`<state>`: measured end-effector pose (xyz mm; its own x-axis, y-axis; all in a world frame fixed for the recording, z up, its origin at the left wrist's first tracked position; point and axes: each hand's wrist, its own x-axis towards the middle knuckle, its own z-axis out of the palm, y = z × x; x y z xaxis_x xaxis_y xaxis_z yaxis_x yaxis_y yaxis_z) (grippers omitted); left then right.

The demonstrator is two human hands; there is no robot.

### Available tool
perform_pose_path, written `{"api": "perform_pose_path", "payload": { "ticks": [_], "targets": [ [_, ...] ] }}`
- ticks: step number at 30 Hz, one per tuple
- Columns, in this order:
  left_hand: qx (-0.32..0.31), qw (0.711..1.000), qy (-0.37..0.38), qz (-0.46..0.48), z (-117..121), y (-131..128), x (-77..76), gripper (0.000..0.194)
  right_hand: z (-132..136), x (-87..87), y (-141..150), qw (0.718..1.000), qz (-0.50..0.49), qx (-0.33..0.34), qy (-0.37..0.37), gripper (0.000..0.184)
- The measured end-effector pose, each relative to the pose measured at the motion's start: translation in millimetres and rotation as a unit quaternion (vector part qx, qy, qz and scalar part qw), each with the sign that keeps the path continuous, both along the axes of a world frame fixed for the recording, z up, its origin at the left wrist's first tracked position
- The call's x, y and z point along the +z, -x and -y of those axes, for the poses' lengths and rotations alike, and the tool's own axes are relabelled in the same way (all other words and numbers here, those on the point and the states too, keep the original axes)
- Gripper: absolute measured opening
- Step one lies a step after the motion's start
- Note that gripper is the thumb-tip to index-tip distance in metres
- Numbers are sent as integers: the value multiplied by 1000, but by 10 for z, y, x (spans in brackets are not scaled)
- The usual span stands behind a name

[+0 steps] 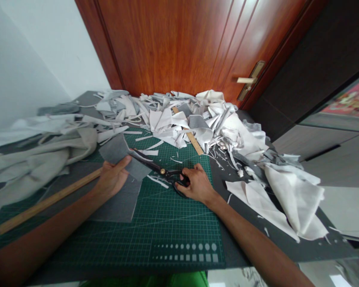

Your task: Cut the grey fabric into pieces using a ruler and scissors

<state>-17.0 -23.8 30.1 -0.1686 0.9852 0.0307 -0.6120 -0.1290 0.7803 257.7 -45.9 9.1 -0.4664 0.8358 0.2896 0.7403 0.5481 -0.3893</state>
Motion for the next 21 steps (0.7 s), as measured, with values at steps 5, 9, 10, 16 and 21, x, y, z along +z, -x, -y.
{"api": "perform_pose_path", "payload": {
  "ticks": [5, 9, 10, 16, 21],
  "targets": [
    [-1, 1000, -4, 2, 4, 6, -6, 49, 1, 2, 4, 1000, 1, 5, -3, 17],
    [-3, 1000, -2, 6, 8, 5, 1, 47, 2, 4, 7, 1000, 0, -1, -4, 19],
    [-3, 1000, -1, 6, 8, 5, 3, 48, 2, 5, 7, 1000, -1, -1, -5, 20],
    [3, 1000, 4, 3, 5, 1, 24, 53, 5, 7, 8, 1000, -7, -2, -5, 23],
    [12, 1000, 20, 1, 25, -20, 77, 54, 4, -5, 2, 1000, -16, -2, -10, 23]
  ]
}}
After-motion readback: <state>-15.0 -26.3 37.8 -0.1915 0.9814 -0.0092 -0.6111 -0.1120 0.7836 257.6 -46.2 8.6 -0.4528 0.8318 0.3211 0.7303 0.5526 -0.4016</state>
